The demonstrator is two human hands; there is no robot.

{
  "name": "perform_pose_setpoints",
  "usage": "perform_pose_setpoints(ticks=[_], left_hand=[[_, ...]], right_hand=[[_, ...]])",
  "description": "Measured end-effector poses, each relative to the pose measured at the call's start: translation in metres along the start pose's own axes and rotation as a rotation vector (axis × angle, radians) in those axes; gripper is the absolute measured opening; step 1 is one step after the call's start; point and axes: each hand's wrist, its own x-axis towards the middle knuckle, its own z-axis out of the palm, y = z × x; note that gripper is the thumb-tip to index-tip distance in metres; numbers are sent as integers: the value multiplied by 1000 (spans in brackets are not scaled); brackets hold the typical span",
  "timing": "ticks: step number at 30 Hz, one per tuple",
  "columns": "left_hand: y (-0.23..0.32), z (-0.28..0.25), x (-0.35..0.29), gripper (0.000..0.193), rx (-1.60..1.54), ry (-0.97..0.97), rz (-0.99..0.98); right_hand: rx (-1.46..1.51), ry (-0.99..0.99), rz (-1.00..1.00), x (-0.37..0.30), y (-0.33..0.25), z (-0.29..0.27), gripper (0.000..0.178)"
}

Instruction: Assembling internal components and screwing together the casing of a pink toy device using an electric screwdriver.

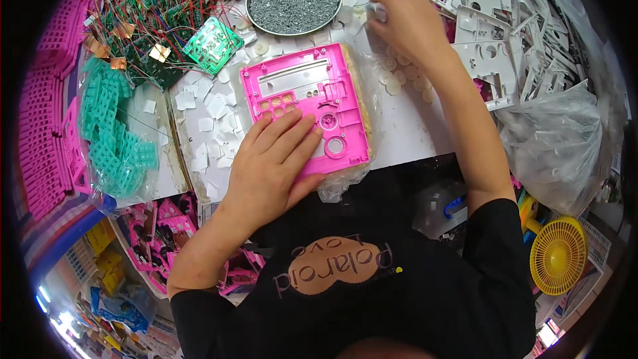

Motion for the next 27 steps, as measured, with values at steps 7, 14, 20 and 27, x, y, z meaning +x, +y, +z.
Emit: perform_pose_setpoints(ticks=[7, 14, 20, 27], left_hand=[[2, -6, 4, 60, -50, 25, 14], [7, -22, 40, 9, -634, 329, -359], [0, -19, 47, 15, -898, 260, -411], [19, 13, 36, 11, -393, 658, -149]], right_hand=[[-17, -127, -3, 3, 5, 0, 22], [1141, -445, 115, -23, -39, -71, 20], [1260, -340, 143, -40, -82, -82, 16], [1444, -238, 442, -75, -114, -74, 13]])
